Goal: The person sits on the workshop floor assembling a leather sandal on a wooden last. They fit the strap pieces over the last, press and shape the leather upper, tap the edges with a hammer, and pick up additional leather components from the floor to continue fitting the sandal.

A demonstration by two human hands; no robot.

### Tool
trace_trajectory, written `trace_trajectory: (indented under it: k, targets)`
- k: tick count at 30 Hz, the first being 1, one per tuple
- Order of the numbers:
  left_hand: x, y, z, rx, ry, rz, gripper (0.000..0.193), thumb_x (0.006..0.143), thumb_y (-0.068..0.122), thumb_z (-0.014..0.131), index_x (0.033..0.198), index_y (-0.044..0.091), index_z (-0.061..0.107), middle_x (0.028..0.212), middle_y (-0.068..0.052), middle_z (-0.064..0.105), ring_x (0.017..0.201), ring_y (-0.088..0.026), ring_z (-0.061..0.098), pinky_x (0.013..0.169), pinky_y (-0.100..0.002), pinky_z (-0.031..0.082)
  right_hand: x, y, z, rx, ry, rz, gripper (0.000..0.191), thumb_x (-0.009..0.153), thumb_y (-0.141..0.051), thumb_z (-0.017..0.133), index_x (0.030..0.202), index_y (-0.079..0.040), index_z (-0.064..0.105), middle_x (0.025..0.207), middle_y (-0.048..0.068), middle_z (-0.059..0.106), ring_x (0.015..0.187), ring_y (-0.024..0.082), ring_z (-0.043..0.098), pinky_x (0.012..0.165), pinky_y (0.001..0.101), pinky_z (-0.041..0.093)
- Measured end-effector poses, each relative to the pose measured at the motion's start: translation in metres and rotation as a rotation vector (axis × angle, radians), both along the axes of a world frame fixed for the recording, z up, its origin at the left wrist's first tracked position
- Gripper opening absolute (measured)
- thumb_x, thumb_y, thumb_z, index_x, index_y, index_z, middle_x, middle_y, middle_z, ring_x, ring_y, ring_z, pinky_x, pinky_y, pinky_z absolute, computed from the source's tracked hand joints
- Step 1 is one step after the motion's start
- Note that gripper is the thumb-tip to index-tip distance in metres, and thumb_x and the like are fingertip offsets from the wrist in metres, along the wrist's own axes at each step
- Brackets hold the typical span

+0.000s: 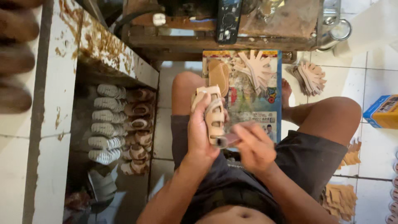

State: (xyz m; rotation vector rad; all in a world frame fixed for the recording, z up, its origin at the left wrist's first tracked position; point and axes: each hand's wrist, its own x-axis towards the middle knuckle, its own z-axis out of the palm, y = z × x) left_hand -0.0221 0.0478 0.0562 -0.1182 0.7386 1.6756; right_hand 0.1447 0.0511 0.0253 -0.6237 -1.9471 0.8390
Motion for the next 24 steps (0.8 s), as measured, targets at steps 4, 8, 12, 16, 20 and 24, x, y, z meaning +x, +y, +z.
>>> trace_trajectory:
  k: [4, 8, 12, 16, 20, 24]
  targets:
    - [0.003, 0.0, -0.003, -0.013, -0.039, -0.04, 0.029, 0.104, 0.028, 0.056, 0.12, 0.004, 0.06, 0.094, -0.012, 0.069, 0.07, -0.018, 0.066, 0.061, -0.032, 0.056, 0.006, 0.011, -0.015, -0.111, -0.031, 0.066, 0.031, 0.101, -0.001, 0.06, 0.132, 0.005, 0.061, 0.109, 0.015, 0.069, 0.087, 0.023, 0.065, 0.078, 0.0317, 0.054]
    - [-0.017, -0.005, -0.006, 0.109, 0.002, -0.038, 0.035, 0.105, 0.028, 0.055, 0.127, 0.002, 0.058, 0.104, -0.014, 0.07, 0.082, -0.019, 0.07, 0.069, -0.034, 0.06, 0.025, -0.001, -0.029, -0.275, -0.067, -0.072, 0.034, 0.103, -0.001, 0.057, 0.136, 0.002, 0.061, 0.111, 0.011, 0.069, 0.092, 0.018, 0.066, 0.079, 0.0293, 0.054]
    - [-0.041, -0.003, -0.005, 0.023, 0.13, 0.033, 0.048, 0.102, 0.025, 0.058, 0.144, 0.004, 0.045, 0.107, -0.016, 0.068, 0.088, -0.025, 0.072, 0.072, -0.039, 0.064, 0.027, 0.003, -0.039, -0.48, -0.018, -0.168, 0.036, 0.106, -0.003, 0.054, 0.141, 0.003, 0.059, 0.11, 0.008, 0.066, 0.089, 0.013, 0.06, 0.078, 0.0254, 0.052]
    - [-0.053, 0.006, -0.008, -0.039, 0.329, 0.069, 0.065, 0.095, 0.022, 0.061, 0.152, 0.018, 0.03, 0.104, -0.019, 0.068, 0.079, -0.029, 0.073, 0.061, -0.04, 0.063, 0.003, 0.02, -0.037, -0.615, -0.089, -0.184, 0.039, 0.106, -0.004, 0.053, 0.144, 0.001, 0.06, 0.104, 0.008, 0.064, 0.088, 0.013, 0.06, 0.077, 0.026, 0.051]
    - [-0.046, 0.011, -0.019, 0.027, 0.386, 0.111, 0.067, 0.099, 0.017, 0.064, 0.158, 0.012, 0.032, 0.106, -0.022, 0.068, 0.076, -0.027, 0.073, 0.059, -0.039, 0.062, -0.034, 0.015, -0.031, -0.185, -0.149, -0.026, 0.038, 0.101, -0.005, 0.061, 0.138, -0.002, 0.061, 0.106, 0.011, 0.067, 0.088, 0.018, 0.064, 0.074, 0.0279, 0.055]
    - [-0.047, 0.009, -0.029, 0.022, 0.378, 0.08, 0.064, 0.101, 0.017, 0.064, 0.158, 0.012, 0.036, 0.104, -0.018, 0.067, 0.075, -0.025, 0.072, 0.058, -0.037, 0.061, -0.049, 0.021, -0.034, -0.011, -0.092, 0.071, 0.034, 0.101, -0.003, 0.062, 0.136, -0.002, 0.062, 0.109, 0.016, 0.066, 0.092, 0.025, 0.066, 0.079, 0.0327, 0.055]
